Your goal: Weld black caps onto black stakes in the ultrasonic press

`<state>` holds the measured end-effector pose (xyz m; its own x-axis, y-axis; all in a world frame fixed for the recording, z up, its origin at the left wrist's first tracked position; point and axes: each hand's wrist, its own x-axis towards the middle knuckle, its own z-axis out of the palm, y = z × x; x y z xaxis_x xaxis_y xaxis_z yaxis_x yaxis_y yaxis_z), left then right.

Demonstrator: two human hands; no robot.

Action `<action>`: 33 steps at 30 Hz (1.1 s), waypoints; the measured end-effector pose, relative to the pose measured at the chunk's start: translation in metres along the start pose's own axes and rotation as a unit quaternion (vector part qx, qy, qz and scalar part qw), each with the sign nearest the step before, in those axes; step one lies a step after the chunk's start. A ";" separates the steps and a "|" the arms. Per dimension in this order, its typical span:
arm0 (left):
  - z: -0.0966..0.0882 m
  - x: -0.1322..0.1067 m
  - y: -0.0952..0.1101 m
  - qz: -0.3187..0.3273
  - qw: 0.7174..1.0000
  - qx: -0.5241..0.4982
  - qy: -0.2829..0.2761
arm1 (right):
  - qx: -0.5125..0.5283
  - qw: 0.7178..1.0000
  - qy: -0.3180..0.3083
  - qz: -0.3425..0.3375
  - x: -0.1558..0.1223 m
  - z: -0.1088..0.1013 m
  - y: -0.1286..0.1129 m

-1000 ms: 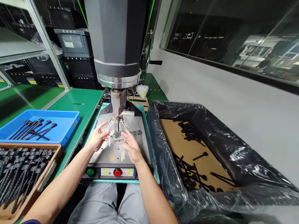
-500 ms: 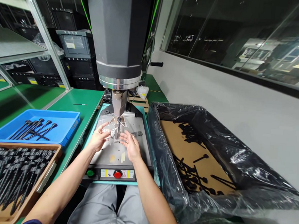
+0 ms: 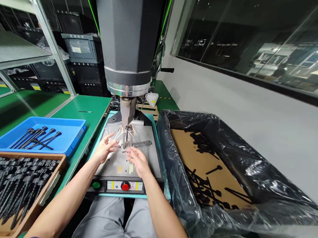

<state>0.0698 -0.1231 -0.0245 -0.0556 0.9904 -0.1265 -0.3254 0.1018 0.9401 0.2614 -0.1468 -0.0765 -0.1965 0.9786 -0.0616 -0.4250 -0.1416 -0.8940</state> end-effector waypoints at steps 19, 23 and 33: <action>-0.113 -0.128 -0.103 0.085 0.890 0.413 0.173 | -0.523 0.790 0.300 -0.112 -0.119 -0.127 0.062; -0.122 -0.129 -0.112 0.096 0.898 0.403 0.149 | -0.509 0.805 0.291 -0.091 -0.120 -0.138 0.077; -0.129 -0.128 -0.111 0.104 0.897 0.408 0.133 | -0.506 0.811 0.281 -0.083 -0.122 -0.138 0.079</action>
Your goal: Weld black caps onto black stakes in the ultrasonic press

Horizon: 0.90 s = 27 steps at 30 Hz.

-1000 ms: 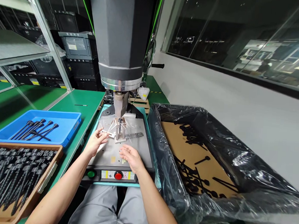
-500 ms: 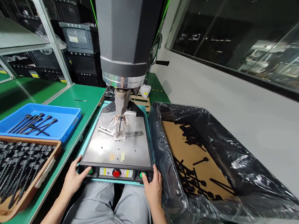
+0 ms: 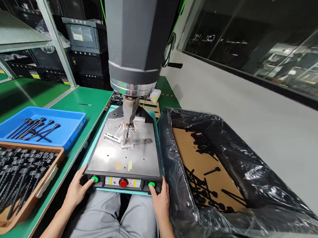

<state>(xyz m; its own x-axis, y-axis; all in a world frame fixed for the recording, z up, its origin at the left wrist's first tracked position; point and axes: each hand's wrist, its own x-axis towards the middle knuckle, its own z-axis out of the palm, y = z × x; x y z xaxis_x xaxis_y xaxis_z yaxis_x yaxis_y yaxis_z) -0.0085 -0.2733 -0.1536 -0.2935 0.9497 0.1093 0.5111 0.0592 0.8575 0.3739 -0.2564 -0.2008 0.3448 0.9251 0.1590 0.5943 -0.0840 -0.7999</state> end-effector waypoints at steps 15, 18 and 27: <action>-0.002 0.001 0.017 0.027 0.996 0.018 0.077 | 0.033 0.999 -0.019 -0.002 -0.001 -0.003 -0.004; -0.001 0.006 0.045 0.072 0.986 -0.005 0.152 | 0.036 0.999 -0.017 0.005 -0.001 -0.004 -0.006; 0.055 0.073 0.124 -0.015 0.943 -0.332 -0.008 | 0.088 0.996 0.003 0.019 0.001 -0.007 -0.009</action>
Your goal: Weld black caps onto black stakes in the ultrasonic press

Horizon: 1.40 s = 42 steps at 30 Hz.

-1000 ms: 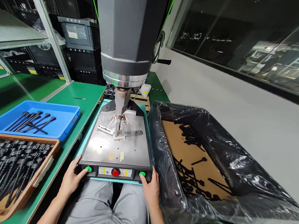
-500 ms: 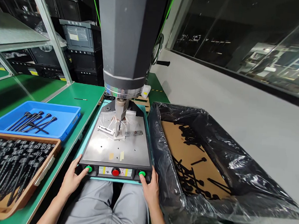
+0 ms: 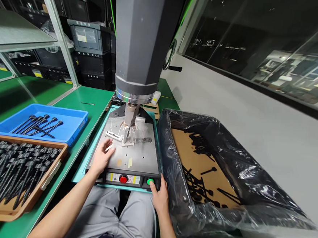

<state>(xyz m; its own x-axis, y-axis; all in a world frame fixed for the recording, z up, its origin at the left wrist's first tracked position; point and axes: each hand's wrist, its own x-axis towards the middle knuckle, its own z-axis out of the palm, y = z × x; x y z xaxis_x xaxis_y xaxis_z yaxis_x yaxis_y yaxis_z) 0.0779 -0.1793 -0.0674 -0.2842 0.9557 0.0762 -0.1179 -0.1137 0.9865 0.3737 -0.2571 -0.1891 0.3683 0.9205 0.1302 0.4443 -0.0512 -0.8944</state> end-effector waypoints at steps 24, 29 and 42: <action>0.050 0.017 0.050 -0.108 0.964 -0.228 -0.082 | 0.257 0.941 -0.191 -0.107 0.058 0.141 -0.194; 0.046 0.021 0.054 -0.102 0.958 -0.252 -0.091 | 0.259 0.959 -0.043 -0.111 0.083 0.136 -0.197; 0.044 0.022 0.058 -0.105 0.965 -0.224 -0.090 | 0.095 0.962 0.016 -0.255 0.131 0.131 -0.214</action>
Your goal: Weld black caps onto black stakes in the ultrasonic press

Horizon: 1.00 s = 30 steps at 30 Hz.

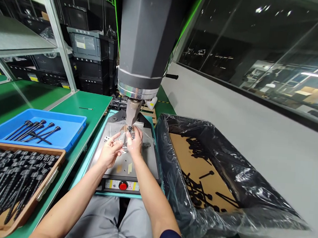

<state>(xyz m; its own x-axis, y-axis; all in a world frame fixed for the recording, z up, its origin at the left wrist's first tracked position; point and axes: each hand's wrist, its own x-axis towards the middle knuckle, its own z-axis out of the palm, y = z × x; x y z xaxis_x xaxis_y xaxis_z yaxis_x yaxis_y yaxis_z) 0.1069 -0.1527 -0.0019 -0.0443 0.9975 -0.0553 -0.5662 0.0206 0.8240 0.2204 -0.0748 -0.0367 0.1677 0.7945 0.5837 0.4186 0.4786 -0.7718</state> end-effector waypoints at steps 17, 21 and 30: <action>-0.002 0.003 -0.003 0.005 1.000 0.007 0.006 | 0.067 0.996 0.023 0.048 -0.007 -0.019 -0.016; -0.008 -0.001 -0.012 -0.003 1.000 0.024 0.018 | 0.189 0.962 0.018 0.197 -0.045 -0.033 -0.012; -0.038 -0.012 -0.029 -0.002 0.987 0.151 0.058 | 0.296 0.894 -0.093 0.323 -0.110 -0.080 -0.026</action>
<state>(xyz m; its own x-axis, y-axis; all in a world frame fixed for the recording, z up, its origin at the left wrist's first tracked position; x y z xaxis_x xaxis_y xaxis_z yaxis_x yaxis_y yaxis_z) 0.0929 -0.1683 -0.0463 -0.1469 0.9832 -0.1086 -0.2964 0.0610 0.9531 0.2625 -0.2048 -0.0608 0.0294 0.9987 -0.0413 -0.2673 -0.0320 -0.9631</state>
